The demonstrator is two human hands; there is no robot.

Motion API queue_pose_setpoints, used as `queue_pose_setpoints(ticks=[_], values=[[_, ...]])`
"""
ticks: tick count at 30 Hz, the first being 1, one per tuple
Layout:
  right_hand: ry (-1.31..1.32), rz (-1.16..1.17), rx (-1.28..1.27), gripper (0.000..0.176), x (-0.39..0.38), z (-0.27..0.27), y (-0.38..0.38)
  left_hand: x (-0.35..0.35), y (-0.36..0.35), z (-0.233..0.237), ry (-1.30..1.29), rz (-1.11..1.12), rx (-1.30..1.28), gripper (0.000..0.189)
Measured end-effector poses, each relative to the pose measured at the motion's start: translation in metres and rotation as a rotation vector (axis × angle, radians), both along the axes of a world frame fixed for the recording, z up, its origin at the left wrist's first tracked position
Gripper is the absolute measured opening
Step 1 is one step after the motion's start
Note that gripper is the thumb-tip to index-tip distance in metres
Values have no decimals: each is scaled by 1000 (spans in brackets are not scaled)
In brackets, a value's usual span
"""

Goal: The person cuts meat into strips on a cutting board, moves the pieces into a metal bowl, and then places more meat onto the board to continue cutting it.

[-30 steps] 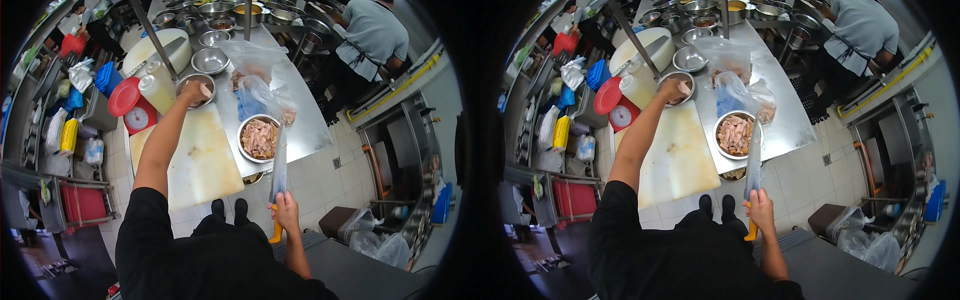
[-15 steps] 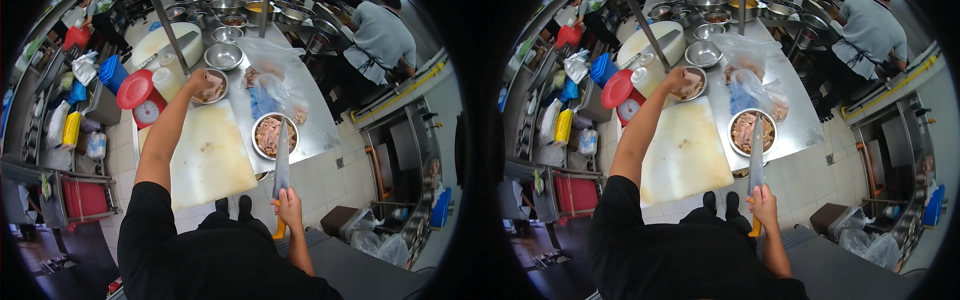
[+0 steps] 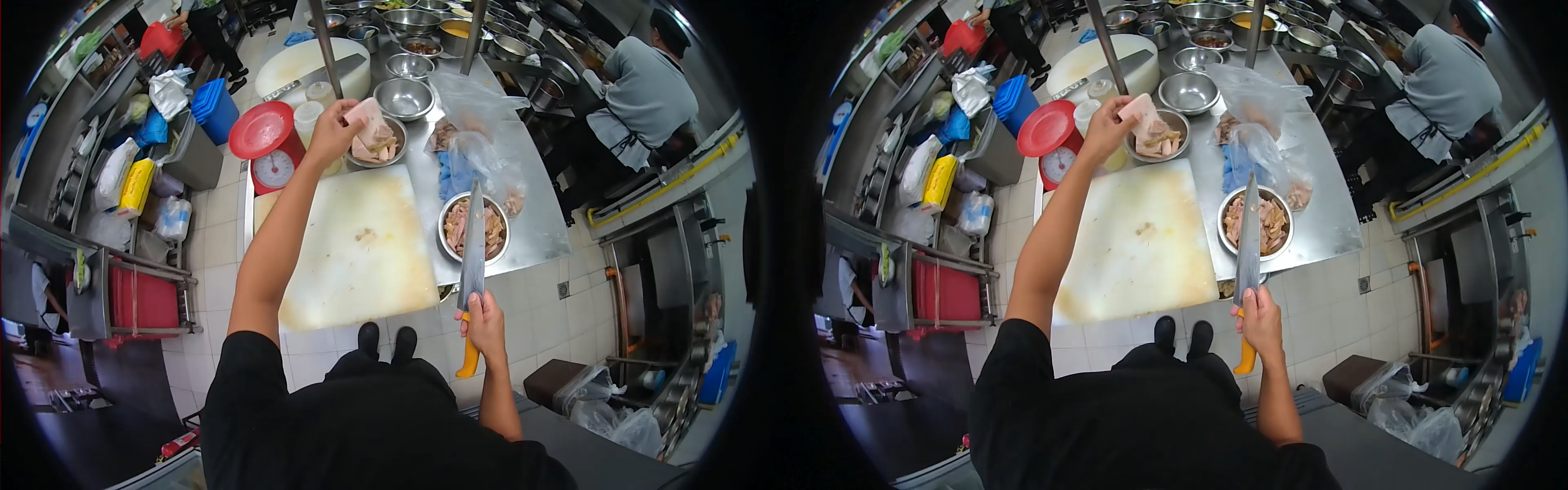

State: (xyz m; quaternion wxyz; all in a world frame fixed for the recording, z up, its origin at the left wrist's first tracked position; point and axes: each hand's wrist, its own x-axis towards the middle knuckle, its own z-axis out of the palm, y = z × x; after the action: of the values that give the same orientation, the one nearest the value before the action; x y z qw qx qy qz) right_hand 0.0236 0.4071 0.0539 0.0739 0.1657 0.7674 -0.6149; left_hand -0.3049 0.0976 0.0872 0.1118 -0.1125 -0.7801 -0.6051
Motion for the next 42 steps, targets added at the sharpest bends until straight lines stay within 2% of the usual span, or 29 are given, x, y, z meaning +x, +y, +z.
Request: queue_pose_setpoints(ticks=[2, 3, 5, 6, 7, 9, 10, 11, 13, 14, 15, 17, 21, 23, 26, 27, 29, 30, 32, 33, 35, 37, 39, 40, 42], values=[[-22, 37, -26, 30, 1, -7, -1, 30, -7, 1, -144, -27, 165, 43], [-44, 44, -36, 30, 3, -9, -3, 45, -13, 2, -166, -17, 155, 43], [-25, 115, -18, 28, 5, -12, -4, 83, -25, -9, -374, -8, 122, 44], [-56, 128, -25, 28, 6, -13, -6, 100, -29, -18, -397, 5, 232, 42], [-52, 148, -23, 27, 6, -13, -9, 112, -38, -31, -425, 22, 228, 42], [-73, 185, -25, 26, 14, -16, -12, 137, -57, -54, -546, -14, 65, 40], [-77, 191, -44, 28, 14, -18, -15, 147, -62, -61, -560, 18, -114, 40], [-77, 195, -62, 29, 14, -19, -18, 156, -65, -68, -569, 31, -117, 40], [-77, 221, -61, 28, 14, -16, -23, 167, -70, -86, -206, 118, -549, 41], [-94, 244, -77, 30, 14, -17, -24, 169, -73, -96, 145, 181, -717, 35], [-113, 265, -90, 31, 16, -18, -23, 173, -71, -90, 142, 183, -715, 35], [-131, 283, -63, 33, 16, -11, -26, 181, -58, -69, -24, 79, -674, 30], [-166, 319, -40, 39, 19, -14, -26, 192, -34, -77, 1, 49, -786, 26], [-195, 312, -4, 37, 18, -10, -25, 187, -31, -82, 2, -63, -878, 22], [-196, 346, 12, 32, 20, -8, -24, 186, -29, -82, 82, -109, -922, 19], [-194, 340, 17, 32, 20, -6, -24, 186, -26, -79, 88, -112, -916, 19], [-181, 381, 79, 31, 22, -4, -23, 192, -21, -74, 26, -256, -630, 22], [-179, 393, 86, 29, 22, -4, -23, 198, -13, -73, 26, -260, -625, 22], [-210, 405, 127, 27, 21, 2, -27, 210, 7, -75, 120, -423, -560, 28], [-236, 421, 165, 25, 21, 6, -28, 215, 10, -83, 117, -425, -549, 28], [-235, 464, 240, 25, 21, 12, -28, 227, 15, -98, 270, -308, -508, 34], [-224, 507, 313, 24, 21, 16, -28, 234, 6, -93, 229, -282, -489, 36], [-153, 584, 501, 24, 22, 21, -29, 239, 0, -89, 79, -283, -458, 32], [-155, 584, 511, 24, 22, 26, -32, 237, 0, -94, 105, -282, -458, 23], [-131, 668, 716, 21, 22, 39, -42, 235, 4, -99, 128, -316, -447, 19]])
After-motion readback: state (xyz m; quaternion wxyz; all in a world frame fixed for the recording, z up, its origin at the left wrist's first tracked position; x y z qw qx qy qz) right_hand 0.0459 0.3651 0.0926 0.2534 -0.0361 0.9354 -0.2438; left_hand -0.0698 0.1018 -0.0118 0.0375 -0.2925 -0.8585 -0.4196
